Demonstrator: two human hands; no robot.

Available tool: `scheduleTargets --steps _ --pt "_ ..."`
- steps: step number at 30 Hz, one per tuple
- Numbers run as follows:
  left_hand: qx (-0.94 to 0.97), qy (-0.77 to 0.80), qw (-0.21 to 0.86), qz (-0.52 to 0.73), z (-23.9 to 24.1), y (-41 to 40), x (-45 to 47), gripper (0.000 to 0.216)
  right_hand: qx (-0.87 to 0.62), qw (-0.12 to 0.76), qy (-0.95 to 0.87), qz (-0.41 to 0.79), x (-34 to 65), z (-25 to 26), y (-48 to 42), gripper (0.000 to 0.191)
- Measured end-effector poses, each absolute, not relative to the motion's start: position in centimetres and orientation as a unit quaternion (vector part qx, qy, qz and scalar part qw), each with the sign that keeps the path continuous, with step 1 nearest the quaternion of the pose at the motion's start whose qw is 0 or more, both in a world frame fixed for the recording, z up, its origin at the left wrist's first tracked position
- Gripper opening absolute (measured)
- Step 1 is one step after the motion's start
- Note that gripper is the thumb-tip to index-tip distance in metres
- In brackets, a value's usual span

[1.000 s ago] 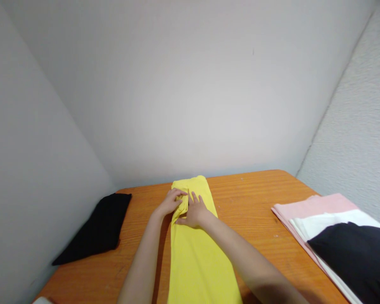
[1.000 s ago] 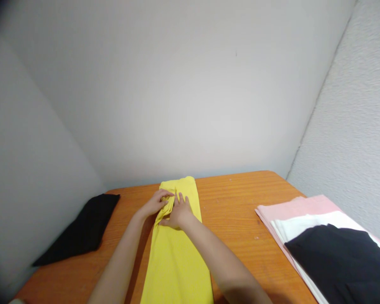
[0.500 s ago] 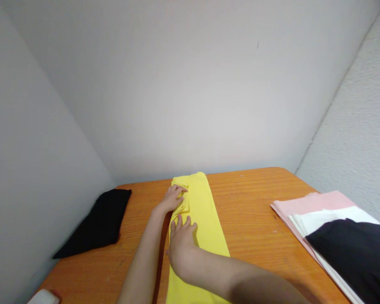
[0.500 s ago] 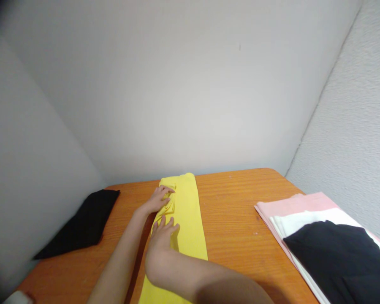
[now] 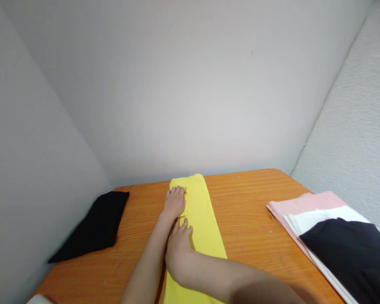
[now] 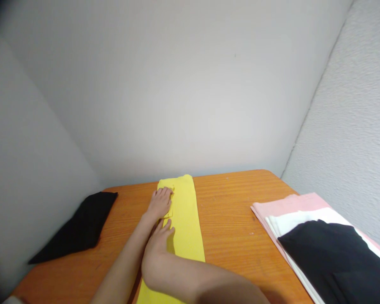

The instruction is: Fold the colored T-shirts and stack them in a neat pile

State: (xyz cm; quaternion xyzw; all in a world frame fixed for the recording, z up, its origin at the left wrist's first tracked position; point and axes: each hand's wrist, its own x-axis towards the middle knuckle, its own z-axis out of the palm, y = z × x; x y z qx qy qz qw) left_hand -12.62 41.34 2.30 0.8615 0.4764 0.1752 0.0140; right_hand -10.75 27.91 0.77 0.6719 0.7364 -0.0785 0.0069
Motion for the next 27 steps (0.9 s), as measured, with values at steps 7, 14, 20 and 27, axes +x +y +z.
scheduleTargets --steps 7,14,20,27 --pt "0.867 0.456 0.013 0.198 1.7 41.7 -13.0 0.030 0.607 -0.031 0.789 -0.094 -9.1 2.9 26.5 0.059" --pt "0.873 0.445 0.016 0.198 1.6 41.5 -12.8 0.037 0.490 -0.094 0.860 -0.109 -3.9 4.4 19.1 0.084" --pt "0.877 0.425 0.013 0.223 4.6 38.7 -11.5 0.034 0.381 -0.109 0.909 -0.128 -2.6 3.1 8.6 0.072" --pt "0.897 0.371 0.034 0.239 8.1 29.3 -13.6 0.033 0.342 -0.143 0.924 -0.092 3.4 4.9 3.0 0.056"
